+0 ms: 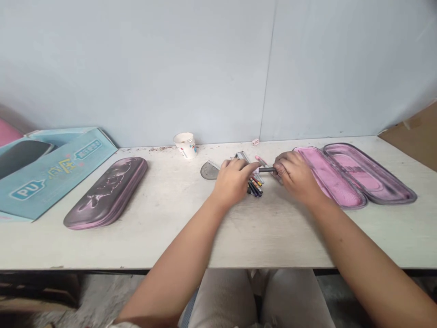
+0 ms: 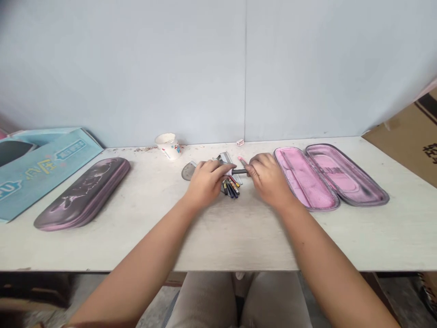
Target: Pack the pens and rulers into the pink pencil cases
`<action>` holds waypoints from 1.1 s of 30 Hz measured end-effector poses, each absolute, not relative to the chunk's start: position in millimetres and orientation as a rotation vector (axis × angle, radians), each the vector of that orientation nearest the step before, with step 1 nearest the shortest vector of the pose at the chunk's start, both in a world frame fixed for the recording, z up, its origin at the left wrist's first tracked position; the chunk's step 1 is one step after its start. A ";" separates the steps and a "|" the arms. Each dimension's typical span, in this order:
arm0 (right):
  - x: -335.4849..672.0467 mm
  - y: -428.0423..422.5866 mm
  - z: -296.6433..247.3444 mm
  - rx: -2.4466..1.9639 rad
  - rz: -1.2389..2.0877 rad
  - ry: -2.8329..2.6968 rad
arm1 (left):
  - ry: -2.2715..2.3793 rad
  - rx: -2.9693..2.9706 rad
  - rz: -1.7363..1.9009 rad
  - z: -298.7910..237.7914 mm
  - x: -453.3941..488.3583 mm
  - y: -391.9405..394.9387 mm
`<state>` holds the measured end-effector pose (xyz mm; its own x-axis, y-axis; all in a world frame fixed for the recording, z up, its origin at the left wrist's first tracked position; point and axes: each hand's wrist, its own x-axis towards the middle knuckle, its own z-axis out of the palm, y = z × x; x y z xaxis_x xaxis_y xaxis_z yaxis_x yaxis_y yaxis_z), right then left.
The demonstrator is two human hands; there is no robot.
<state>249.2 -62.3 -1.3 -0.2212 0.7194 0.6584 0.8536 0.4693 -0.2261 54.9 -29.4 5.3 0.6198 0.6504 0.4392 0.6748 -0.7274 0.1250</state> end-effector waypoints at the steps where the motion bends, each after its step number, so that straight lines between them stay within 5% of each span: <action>1: 246.8 -63.2 -0.7 -1.291 -0.179 -2.034 | -1.103 -2.820 -0.725 5.0 57.5 -32.3; 10: 276.3 -65.3 10.5 -1.680 -0.239 -1.607 | -1.577 -2.943 -1.257 12.4 69.7 -51.5; 18: 270.3 -49.1 -17.3 -1.975 -0.245 -2.073 | -1.840 -2.881 -1.817 10.8 68.5 -41.0; 27: 273.9 -48.6 -13.2 -1.919 -0.119 -1.913 | -1.745 -3.026 -1.603 7.4 74.0 -47.1; 33: 259.7 -56.1 2.8 -1.278 0.498 -1.454 | -1.652 -3.122 -1.475 5.7 77.9 -49.7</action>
